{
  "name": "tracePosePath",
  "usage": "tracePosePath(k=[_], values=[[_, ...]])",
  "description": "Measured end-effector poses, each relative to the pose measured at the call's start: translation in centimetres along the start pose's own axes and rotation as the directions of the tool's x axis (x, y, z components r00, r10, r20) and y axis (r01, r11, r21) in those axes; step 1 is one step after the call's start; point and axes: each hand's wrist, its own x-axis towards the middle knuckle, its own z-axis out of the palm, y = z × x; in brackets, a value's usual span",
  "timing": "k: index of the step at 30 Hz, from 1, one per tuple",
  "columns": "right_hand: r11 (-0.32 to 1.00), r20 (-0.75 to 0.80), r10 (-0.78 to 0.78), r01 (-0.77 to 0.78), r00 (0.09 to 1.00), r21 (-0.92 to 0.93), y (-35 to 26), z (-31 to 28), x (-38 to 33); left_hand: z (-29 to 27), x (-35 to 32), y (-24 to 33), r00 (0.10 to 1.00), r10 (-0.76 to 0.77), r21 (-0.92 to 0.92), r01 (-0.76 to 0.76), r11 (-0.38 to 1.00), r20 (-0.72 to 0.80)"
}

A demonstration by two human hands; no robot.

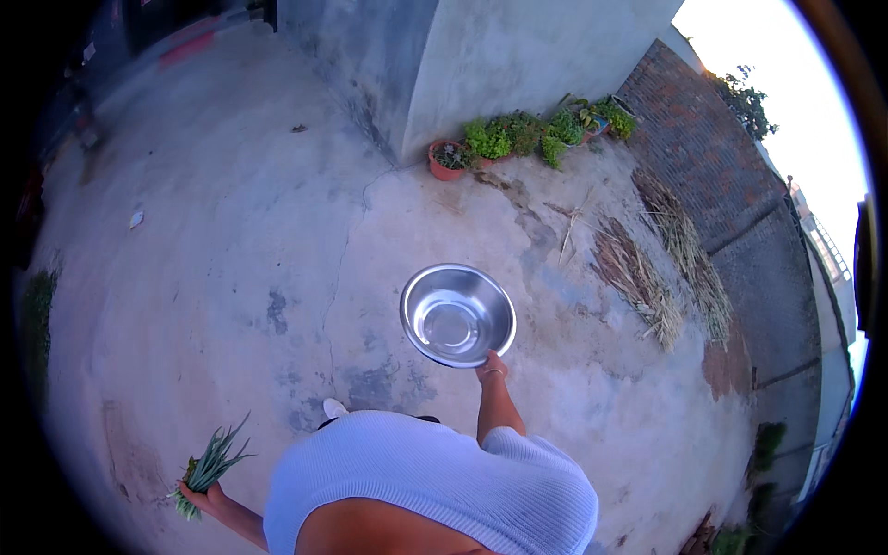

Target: The person washes a bunch of green onions in a metal bowl under running water in a kitchen sink. They then walk outside to a courtyard, pour the water from the bowl onto the ground, and return inside to wash the green onions again in the sink.

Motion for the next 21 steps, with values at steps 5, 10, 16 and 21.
tracePosePath(k=[5,10,16,21], values=[[0.786,-0.013,0.411,-0.362,0.911,-0.501,9.7,17.1,-2.8,21.2,15.3,-8.7,0.972,-0.09,0.198,0.047,0.979,0.218],[0.791,0.014,0.412,-0.35,0.911,-0.502,26.3,35.8,1.1,42.6,33.9,-20.6,0.923,-0.118,0.227,0.034,0.973,0.366],[0.867,-0.016,0.299,-0.279,0.954,-0.414,39.6,59.2,1.5,55.0,48.5,-24.7,0.969,-0.057,0.222,0.002,0.975,0.241],[0.926,0.042,0.242,-0.217,0.969,-0.309,44.7,79.6,-0.1,69.1,57.7,-29.9,0.958,-0.096,0.316,0.006,0.949,0.27]])
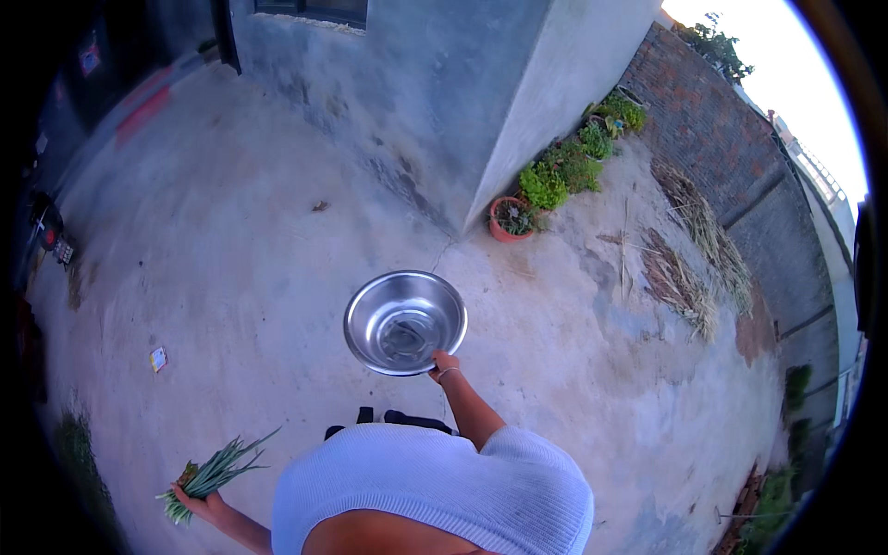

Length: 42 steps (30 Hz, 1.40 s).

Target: The person washes a bunch of green onions in a metal bowl under running water in a kitchen sink. They then walk outside to a courtyard, pour the water from the bowl onto the ground, and return inside to wash the green onions again in the sink.

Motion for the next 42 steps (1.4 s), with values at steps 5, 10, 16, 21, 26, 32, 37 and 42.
tracePosePath(k=[5,10,16,21,26,32,37,42], values=[[0.999,0.111,-0.041,0.041,0.993,0.001,1.7,22.0,0.2,3.4,18.4,-2.9,0.995,0.001,-0.054,0.004,0.999,0.097],[0.991,0.22,-0.042,0.068,0.975,-0.111,5.2,44.0,0.6,12.7,37.0,-8.4,0.994,-0.047,0.012,0.046,0.999,0.099],[0.975,0.39,-0.122,0.184,0.913,-0.125,4.8,64.2,1.9,40.4,50.0,-22.8,0.944,-0.216,0.062,0.207,0.976,0.248],[0.919,0.531,0.0,0.209,0.848,-0.334,8.8,82.9,1.6,53.7,60.0,-30.0,0.87,-0.399,0.121,0.38,0.917,0.29],[0.83,0.622,0.066,0.303,0.78,-0.468,12.1,102.7,12.2,64.2,77.6,-37.9,0.859,-0.413,0.359,0.299,0.884,0.302],[0.902,0.62,0.234,0.071,0.749,-0.426,10.6,127.0,12.9,73.7,95.9,-38.3,0.96,-0.206,0.747,-0.005,0.664,0.189],[0.91,0.624,0.262,0.027,0.736,-0.414,10.0,146.0,21.2,82.1,111.4,-42.5,0.965,-0.104,0.635,-0.075,0.769,0.24],[0.891,0.639,0.206,0.128,0.741,-0.436,9.7,162.3,26.8,89.4,126.2,-49.4,0.971,-0.141,0.674,-0.027,0.738,0.193]])
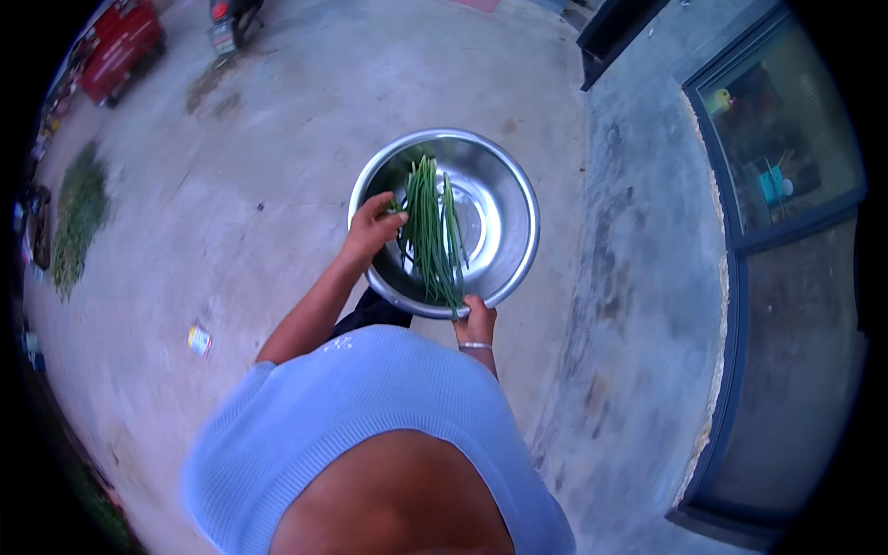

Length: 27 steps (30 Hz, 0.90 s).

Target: The person washes a bunch of green onions in a metal bowl under running water in a kitchen sink. They then walk outside to a courtyard, pour the water from the bowl onto the ground, and return inside to wash the green onions again in the sink.

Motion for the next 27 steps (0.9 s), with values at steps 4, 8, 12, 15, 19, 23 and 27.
tracePosePath(k=[4,8,12,15,19,23,27], values=[[0.999,-0.034,-0.01,0.008,0.999,-0.045,-7.7,4.1,11.9,7.7,14.4,-0.8,0.999,-0.034,0.126,0.034,0.991,-0.001],[0.999,-0.061,-0.051,0.052,0.997,0.009,-15.5,10.2,23.2,17.1,31.3,-1.4,0.992,-0.112,0.188,0.121,0.975,-0.058],[1.0,-0.099,-0.024,0.024,0.995,-0.001,-19.2,13.4,37.6,24.9,49.0,-2.2,0.991,-0.134,0.163,0.13,0.978,0.016],[0.998,-0.074,-0.029,0.033,0.997,0.045,-23.6,17.0,47.7,30.2,59.6,-1.7,0.957,-0.227,0.012,0.229,0.973,0.181],[0.997,-0.05,-0.072,0.074,0.996,0.037,-27.5,21.7,61.3,34.3,73.0,0.3,0.899,-0.237,-0.153,0.31,0.938,0.368],[0.997,-0.046,0.031,-0.027,0.998,0.076,-33.5,27.4,72.5,36.4,86.2,4.3,0.843,-0.243,-0.171,0.361,0.917,0.48],[0.992,-0.09,0.023,-0.011,0.996,0.124,-38.0,32.2,83.0,38.9,98.7,6.1,0.886,-0.261,-0.026,0.292,0.956,0.383]])
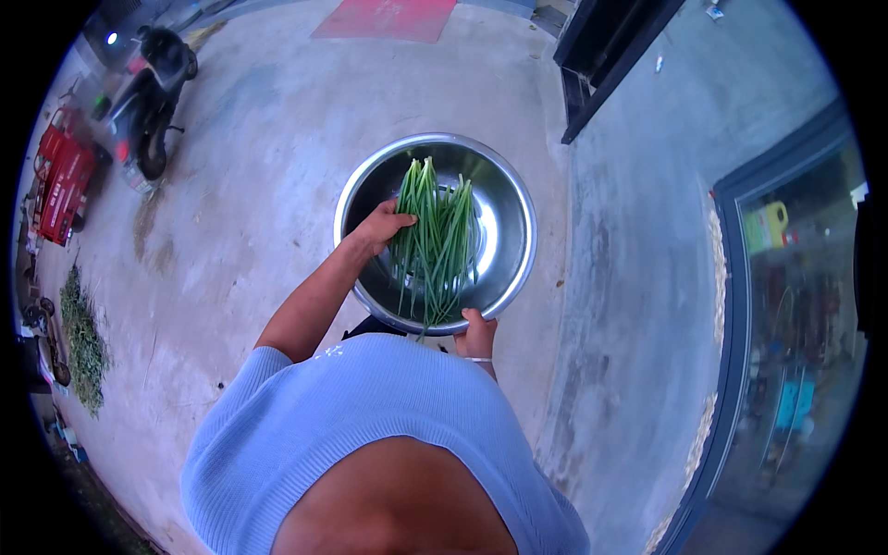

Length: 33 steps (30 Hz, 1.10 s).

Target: The person washes a bunch of green onions in a metal bowl under running water in a kitchen sink. They then walk outside to a courtyard, pour the water from the bowl onto the ground, and return inside to wash the green onions again in the sink.

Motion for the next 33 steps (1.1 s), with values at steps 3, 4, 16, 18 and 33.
tracePosePath(k=[3,4,16,18,33], values=[[0.998,-0.017,0.025,-0.026,1.0,-0.053,-1.9,3.7,10.4,-0.8,9.7,2.6,0.987,0.075,0.162,-0.052,0.985,-0.143],[0.997,-0.017,0.037,-0.038,0.999,-0.073,-2.9,4.7,13.9,-1.3,13.7,3.0,0.976,0.147,0.239,-0.106,0.965,-0.16],[0.996,-0.048,-0.094,0.094,0.994,0.002,-21.9,16.4,44.9,9.6,49.9,15.9,0.852,0.524,0.917,-0.223,0.332,0.017],[0.995,-0.067,-0.096,0.099,0.993,0.034,-24.4,18.1,50.3,11.6,54.4,18.2,0.898,0.431,0.962,-0.188,0.199,0.086],[0.993,-0.071,0.039,-0.03,0.997,0.118,-40.1,39.9,86.0,13.7,90.3,39.2,0.79,0.52,0.817,-0.511,0.266,0.325]])
